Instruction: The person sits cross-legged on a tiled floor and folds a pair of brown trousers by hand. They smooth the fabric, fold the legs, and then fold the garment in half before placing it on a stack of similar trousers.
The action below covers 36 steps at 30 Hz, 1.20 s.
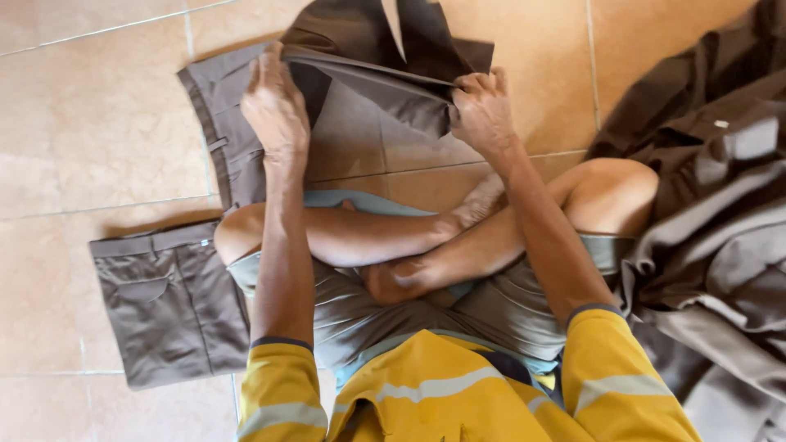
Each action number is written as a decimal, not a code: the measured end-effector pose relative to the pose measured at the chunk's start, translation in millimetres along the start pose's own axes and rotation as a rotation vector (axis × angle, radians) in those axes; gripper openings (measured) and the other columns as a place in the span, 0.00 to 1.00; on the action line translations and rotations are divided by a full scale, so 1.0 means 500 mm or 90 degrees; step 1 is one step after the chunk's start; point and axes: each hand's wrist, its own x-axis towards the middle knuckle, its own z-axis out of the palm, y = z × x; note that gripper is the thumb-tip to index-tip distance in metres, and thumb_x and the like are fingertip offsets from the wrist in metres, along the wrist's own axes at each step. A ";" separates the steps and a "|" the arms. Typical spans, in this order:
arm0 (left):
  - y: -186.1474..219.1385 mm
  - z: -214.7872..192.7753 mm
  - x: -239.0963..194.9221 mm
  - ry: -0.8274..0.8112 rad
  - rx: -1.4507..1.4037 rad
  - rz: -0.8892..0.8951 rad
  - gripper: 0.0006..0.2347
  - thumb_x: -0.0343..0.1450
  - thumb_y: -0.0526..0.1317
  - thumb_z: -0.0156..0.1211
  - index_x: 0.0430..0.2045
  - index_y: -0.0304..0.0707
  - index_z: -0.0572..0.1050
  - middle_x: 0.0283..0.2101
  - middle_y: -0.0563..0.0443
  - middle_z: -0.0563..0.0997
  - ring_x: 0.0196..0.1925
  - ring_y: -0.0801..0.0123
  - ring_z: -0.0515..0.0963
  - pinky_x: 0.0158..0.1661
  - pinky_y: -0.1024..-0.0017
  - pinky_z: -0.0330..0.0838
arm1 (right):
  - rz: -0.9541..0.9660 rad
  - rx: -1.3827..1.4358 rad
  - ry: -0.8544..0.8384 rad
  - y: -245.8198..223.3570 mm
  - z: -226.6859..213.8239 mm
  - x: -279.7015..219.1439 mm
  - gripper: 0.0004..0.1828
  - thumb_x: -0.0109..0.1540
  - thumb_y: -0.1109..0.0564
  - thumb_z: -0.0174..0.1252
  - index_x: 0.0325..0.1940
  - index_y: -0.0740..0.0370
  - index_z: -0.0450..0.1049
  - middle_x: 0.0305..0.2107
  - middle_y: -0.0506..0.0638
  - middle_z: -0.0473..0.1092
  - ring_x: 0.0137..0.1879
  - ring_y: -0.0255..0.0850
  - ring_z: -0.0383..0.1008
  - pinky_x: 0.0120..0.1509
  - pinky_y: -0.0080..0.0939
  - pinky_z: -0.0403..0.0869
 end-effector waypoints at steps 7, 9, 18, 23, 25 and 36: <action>-0.140 -0.131 0.078 0.097 0.003 -0.089 0.09 0.74 0.29 0.54 0.45 0.40 0.77 0.36 0.44 0.85 0.32 0.53 0.88 0.29 0.61 0.80 | -0.047 0.103 -0.057 -0.044 -0.038 0.027 0.15 0.64 0.50 0.71 0.28 0.56 0.77 0.34 0.45 0.75 0.53 0.46 0.77 0.78 0.72 0.50; -0.174 -0.152 0.084 0.111 0.005 -0.106 0.09 0.74 0.30 0.54 0.45 0.39 0.77 0.38 0.44 0.86 0.36 0.52 0.88 0.32 0.61 0.82 | -0.064 0.178 -0.034 -0.073 -0.067 0.048 0.17 0.66 0.53 0.72 0.26 0.59 0.75 0.31 0.49 0.72 0.53 0.50 0.79 0.80 0.70 0.49; -0.344 -0.095 0.014 0.085 0.062 -0.103 0.08 0.75 0.27 0.48 0.31 0.36 0.76 0.22 0.51 0.81 0.17 0.74 0.78 0.14 0.77 0.66 | 0.090 0.295 -0.626 -0.099 -0.044 0.023 0.11 0.66 0.58 0.50 0.30 0.64 0.64 0.30 0.55 0.67 0.32 0.55 0.71 0.40 0.53 0.67; -0.294 -0.156 0.053 0.114 -0.056 -0.071 0.08 0.71 0.25 0.48 0.37 0.35 0.74 0.30 0.45 0.76 0.29 0.60 0.76 0.27 0.63 0.69 | -0.001 0.036 0.097 -0.030 -0.150 0.081 0.19 0.71 0.66 0.55 0.67 0.62 0.75 0.47 0.60 0.74 0.46 0.58 0.73 0.52 0.56 0.74; -0.268 -0.171 0.049 0.110 -0.098 -0.074 0.12 0.72 0.22 0.45 0.43 0.31 0.74 0.45 0.39 0.75 0.47 0.51 0.74 0.46 0.58 0.71 | 0.108 0.122 0.143 -0.022 -0.166 0.088 0.09 0.72 0.63 0.61 0.56 0.66 0.76 0.43 0.59 0.73 0.47 0.55 0.72 0.54 0.53 0.70; -0.435 -0.050 -0.367 -0.785 0.125 -0.394 0.22 0.64 0.38 0.66 0.56 0.54 0.79 0.59 0.39 0.79 0.62 0.36 0.76 0.61 0.42 0.70 | 0.088 -0.061 -0.563 0.031 0.037 -0.118 0.27 0.56 0.45 0.69 0.60 0.28 0.77 0.63 0.47 0.71 0.70 0.50 0.69 0.67 0.61 0.58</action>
